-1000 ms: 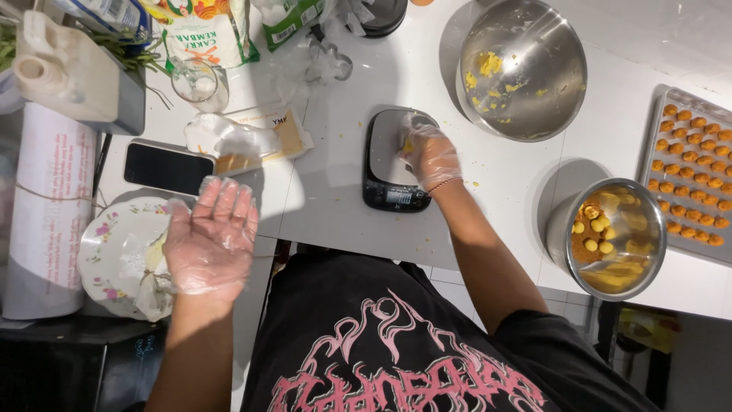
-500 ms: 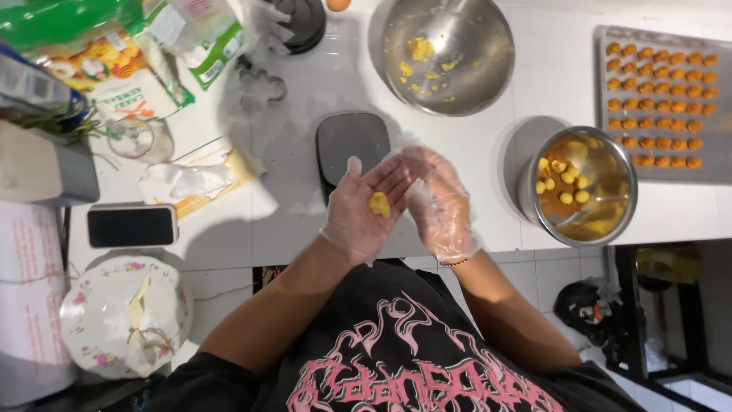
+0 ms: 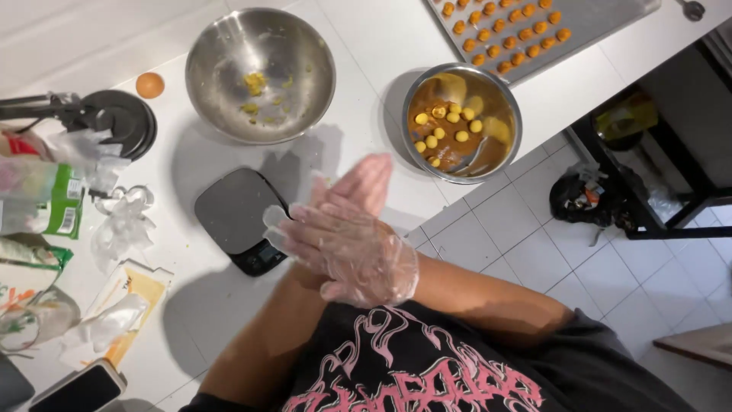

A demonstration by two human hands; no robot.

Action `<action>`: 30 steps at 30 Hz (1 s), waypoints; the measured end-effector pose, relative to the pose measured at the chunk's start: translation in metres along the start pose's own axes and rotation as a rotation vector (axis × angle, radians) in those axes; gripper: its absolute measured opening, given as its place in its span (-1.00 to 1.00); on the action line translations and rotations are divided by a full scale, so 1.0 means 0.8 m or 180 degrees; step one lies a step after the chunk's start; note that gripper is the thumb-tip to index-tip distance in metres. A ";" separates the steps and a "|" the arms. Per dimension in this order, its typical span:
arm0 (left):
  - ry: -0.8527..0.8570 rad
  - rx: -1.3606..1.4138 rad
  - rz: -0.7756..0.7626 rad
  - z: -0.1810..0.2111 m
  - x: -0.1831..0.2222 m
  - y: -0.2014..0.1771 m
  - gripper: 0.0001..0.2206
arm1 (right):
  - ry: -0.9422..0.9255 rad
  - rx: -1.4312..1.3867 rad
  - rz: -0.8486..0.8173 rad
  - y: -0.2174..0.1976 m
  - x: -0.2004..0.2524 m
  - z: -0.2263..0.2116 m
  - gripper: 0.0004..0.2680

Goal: Rolling dough into small balls, coating them in powder, and arranging them on a baking tray

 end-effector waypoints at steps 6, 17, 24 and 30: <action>-0.0222 -0.0194 -0.0050 0.029 -0.024 0.065 -0.23 | -0.1167 -0.8656 -0.0853 0.118 0.012 -0.026 -0.26; 0.2552 0.0882 0.1597 -0.068 -0.049 0.128 -0.53 | -0.1600 0.1478 0.0375 0.071 -0.016 -0.027 0.04; 0.4208 0.1457 0.0677 -0.058 -0.082 0.172 -0.38 | -0.0280 0.0998 0.0195 0.077 -0.021 -0.034 0.08; 0.1824 -0.1494 -0.0832 -0.023 -0.077 0.114 -0.69 | 0.0901 1.0821 0.1314 0.196 0.017 -0.056 -0.49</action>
Point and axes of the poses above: each hand's wrist, its own x-axis away from the middle knuckle, its own y-axis out of the palm, z = x × y, the point moved 1 cm from there along -x, towards the middle knuckle, and after that the axes turned 14 degrees about z, right-handed, at the moved point
